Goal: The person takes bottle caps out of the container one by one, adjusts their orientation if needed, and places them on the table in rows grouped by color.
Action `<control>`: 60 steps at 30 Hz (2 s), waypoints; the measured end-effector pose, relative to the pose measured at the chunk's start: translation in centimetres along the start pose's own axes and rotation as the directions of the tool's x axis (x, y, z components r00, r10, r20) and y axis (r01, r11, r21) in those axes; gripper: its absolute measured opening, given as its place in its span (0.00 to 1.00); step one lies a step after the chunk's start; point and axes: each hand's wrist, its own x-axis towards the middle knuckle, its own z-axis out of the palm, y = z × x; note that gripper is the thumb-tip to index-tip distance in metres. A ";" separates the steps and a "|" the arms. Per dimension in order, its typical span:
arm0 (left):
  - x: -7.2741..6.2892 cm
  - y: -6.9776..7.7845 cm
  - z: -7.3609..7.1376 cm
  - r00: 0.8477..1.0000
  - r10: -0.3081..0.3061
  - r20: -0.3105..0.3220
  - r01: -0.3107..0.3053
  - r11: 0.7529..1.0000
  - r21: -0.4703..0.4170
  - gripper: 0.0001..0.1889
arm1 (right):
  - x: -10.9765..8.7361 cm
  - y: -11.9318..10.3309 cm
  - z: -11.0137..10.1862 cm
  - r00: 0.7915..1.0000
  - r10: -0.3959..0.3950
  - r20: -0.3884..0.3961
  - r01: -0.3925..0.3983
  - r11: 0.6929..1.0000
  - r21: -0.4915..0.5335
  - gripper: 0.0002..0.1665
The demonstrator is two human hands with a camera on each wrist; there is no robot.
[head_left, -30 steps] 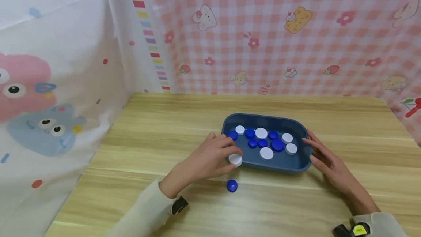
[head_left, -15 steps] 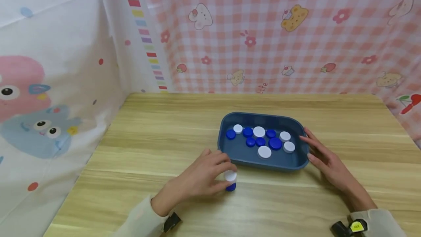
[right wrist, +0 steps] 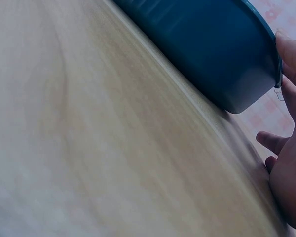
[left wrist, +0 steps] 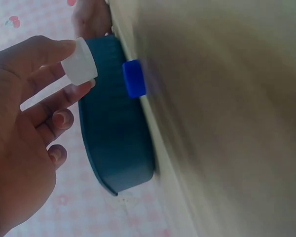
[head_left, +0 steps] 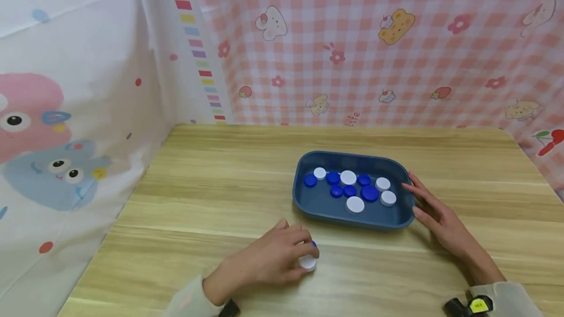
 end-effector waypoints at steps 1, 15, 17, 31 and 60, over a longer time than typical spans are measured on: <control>0.0 0.1 0.1 1.000 -0.002 0.024 0.003 1.000 -0.005 0.12 | 0.0 0.0 -0.1 1.000 0.001 0.000 -0.001 1.000 0.000 0.31; 0.3 0.6 1.4 0.992 0.055 0.113 -0.063 0.995 0.075 0.12 | -0.1 -0.5 -0.8 1.000 -0.001 0.003 0.001 1.000 -0.002 0.31; 0.3 0.6 1.5 0.992 0.061 0.109 -0.070 0.994 0.079 0.12 | -0.1 -0.4 -0.8 1.000 -0.006 0.001 0.006 1.000 0.007 0.31; -0.4 0.3 1.6 0.994 0.062 0.090 -0.067 0.996 0.064 0.12 | -0.1 0.4 0.3 1.000 -0.009 0.000 0.009 0.999 0.043 0.31; -0.5 0.4 1.1 0.989 0.062 0.137 -0.069 0.996 0.047 0.15 | 0.1 0.3 0.3 0.998 -0.059 0.010 0.059 0.997 0.045 0.31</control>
